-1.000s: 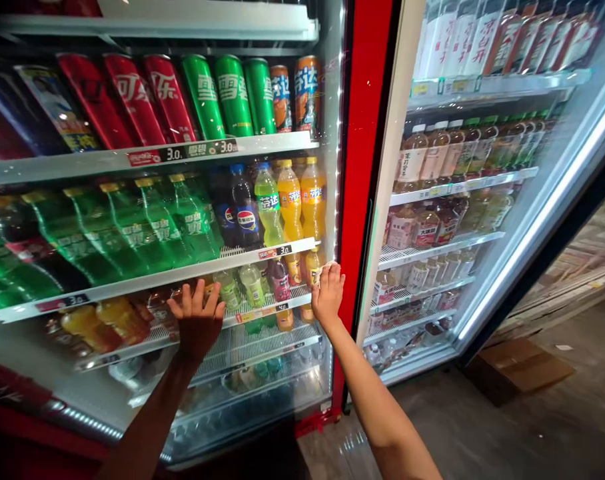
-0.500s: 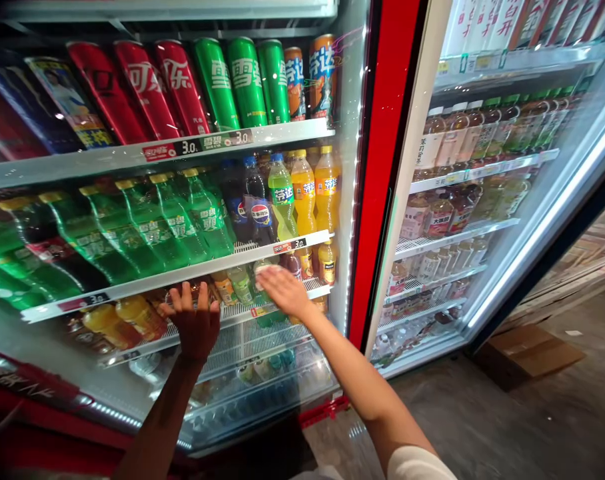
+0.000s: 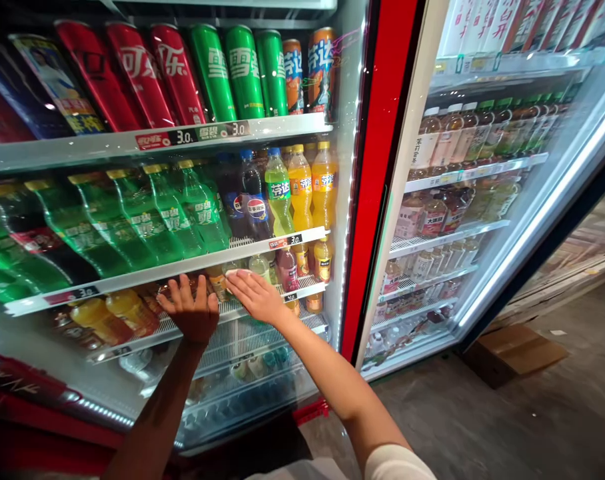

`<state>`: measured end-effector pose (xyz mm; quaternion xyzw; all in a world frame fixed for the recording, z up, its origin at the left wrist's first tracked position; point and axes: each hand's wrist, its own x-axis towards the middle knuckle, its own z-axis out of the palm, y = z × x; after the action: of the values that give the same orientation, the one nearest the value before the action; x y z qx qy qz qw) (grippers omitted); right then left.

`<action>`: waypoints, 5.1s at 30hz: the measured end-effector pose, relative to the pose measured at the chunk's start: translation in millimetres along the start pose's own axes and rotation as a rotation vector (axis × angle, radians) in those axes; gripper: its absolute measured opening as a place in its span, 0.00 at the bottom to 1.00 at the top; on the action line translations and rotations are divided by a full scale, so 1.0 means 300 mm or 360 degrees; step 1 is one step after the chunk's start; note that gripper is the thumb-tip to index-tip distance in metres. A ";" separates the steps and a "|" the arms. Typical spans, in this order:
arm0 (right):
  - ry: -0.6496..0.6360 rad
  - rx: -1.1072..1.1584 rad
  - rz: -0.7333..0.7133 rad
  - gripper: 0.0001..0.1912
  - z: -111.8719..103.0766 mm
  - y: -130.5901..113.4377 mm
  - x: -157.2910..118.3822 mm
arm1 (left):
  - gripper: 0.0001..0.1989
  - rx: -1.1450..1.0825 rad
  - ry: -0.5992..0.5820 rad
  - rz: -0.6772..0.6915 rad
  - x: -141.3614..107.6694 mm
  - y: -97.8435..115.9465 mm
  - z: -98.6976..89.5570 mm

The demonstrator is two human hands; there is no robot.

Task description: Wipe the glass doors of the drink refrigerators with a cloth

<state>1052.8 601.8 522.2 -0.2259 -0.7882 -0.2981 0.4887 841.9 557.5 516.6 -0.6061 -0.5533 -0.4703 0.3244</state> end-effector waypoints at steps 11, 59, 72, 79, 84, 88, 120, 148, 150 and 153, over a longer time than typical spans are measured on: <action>0.0690 -0.0289 0.1189 0.34 -0.147 0.299 -0.032 | 0.26 0.0071 -0.0083 -0.0025 -0.004 0.003 -0.004; 0.0625 -0.0420 0.0919 0.14 -0.286 0.529 -0.070 | 0.29 0.0150 0.0066 -0.0203 -0.015 0.078 0.029; 0.0730 -0.0486 0.0897 0.15 -0.275 0.520 -0.041 | 0.29 0.0151 0.0052 -0.0156 -0.011 0.060 0.024; 0.0211 -0.0132 0.0270 0.08 -0.198 0.386 -0.057 | 0.30 0.0164 0.0034 -0.0097 -0.019 0.043 0.025; 0.0681 -0.0390 0.0855 0.15 -0.257 0.498 -0.014 | 0.30 0.0161 0.0070 -0.0070 -0.020 0.027 0.029; 0.0722 -0.0507 0.0749 0.13 -0.242 0.373 -0.083 | 0.29 0.0216 0.0061 -0.0026 -0.022 0.028 0.031; 0.0327 -0.0174 -0.0013 0.10 -0.025 -0.023 0.105 | 0.24 0.0356 -0.0102 0.0111 0.001 0.006 -0.064; -0.0113 -0.0232 0.0092 0.27 0.301 -0.557 0.277 | 0.28 0.0154 0.0048 0.0205 0.185 -0.662 -0.577; 0.0112 -0.0308 0.0286 0.29 0.290 -0.546 0.303 | 0.28 0.0150 0.0041 0.0211 0.177 -0.719 -0.597; 0.0365 -0.0283 0.0640 0.32 0.301 -0.561 0.465 | 0.28 0.0148 0.0092 0.0231 0.172 -0.761 -0.607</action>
<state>827.6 552.1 575.4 -0.3850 -0.6375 -0.2866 0.6027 577.8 450.3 598.6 -0.6151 -0.5197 -0.4366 0.4012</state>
